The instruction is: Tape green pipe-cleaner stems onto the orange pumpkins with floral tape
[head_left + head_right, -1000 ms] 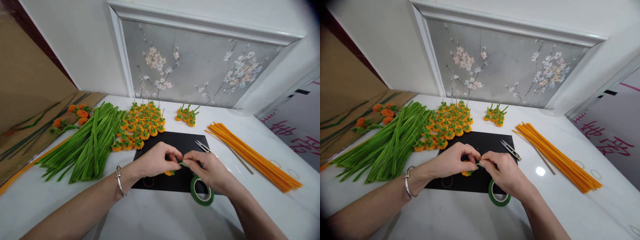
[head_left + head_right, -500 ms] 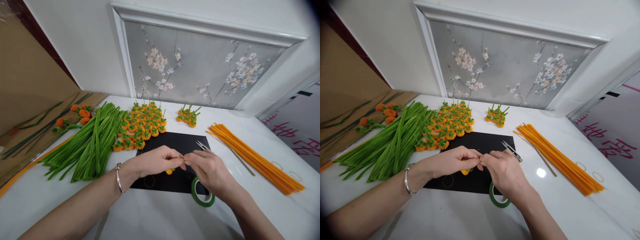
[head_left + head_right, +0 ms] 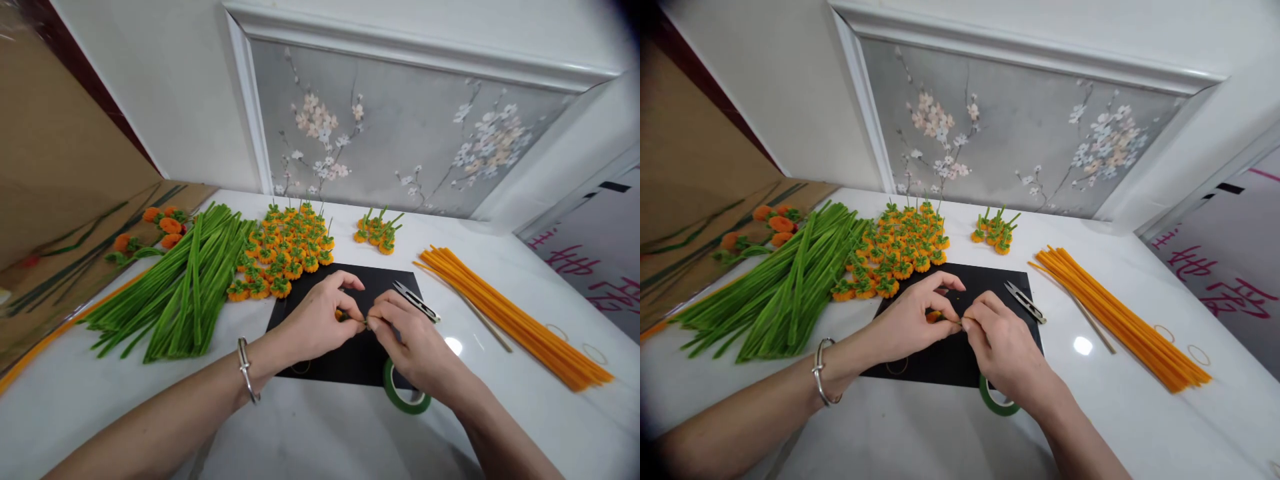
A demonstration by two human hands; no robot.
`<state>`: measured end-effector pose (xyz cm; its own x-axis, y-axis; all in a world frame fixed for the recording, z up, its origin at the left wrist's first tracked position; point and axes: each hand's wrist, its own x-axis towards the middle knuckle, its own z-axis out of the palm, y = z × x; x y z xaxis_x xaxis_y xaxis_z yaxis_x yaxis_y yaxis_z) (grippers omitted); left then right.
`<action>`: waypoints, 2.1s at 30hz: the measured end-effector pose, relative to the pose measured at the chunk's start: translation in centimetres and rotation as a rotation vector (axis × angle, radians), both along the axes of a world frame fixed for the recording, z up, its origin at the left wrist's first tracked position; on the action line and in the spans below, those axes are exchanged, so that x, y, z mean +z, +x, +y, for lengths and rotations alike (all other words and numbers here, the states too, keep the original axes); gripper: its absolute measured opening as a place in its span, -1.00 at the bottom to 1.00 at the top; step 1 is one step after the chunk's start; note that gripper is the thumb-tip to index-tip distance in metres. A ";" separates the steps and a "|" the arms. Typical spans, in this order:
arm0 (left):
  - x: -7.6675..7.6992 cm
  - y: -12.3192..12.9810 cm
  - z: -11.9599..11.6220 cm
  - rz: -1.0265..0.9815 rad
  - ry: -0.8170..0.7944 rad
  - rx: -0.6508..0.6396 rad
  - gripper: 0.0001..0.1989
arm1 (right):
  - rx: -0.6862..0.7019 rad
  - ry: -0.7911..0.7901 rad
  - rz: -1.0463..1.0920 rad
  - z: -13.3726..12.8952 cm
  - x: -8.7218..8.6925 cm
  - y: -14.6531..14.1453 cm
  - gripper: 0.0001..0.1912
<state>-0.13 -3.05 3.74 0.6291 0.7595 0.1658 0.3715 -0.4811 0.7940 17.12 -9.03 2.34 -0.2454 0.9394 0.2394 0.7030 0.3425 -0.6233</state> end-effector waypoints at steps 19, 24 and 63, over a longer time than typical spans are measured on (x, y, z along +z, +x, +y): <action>0.0 -0.5 1.3 0.037 -0.228 -0.238 -0.84 | -0.014 0.092 -0.157 0.0 0.0 -0.2 -0.79; 0.1 0.0 0.3 0.011 0.064 -0.130 -0.79 | -0.085 0.035 -0.122 0.1 -0.1 -0.4 -0.80; -0.2 -0.5 0.7 -0.242 -0.842 -0.216 -0.88 | -0.013 -0.074 0.081 0.0 0.9 0.6 -0.75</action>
<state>-0.58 -2.35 3.54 0.7920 0.5589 -0.2456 0.1173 0.2555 0.9597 17.68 -9.02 3.28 -0.2154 0.9583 0.1877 0.6532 0.2843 -0.7018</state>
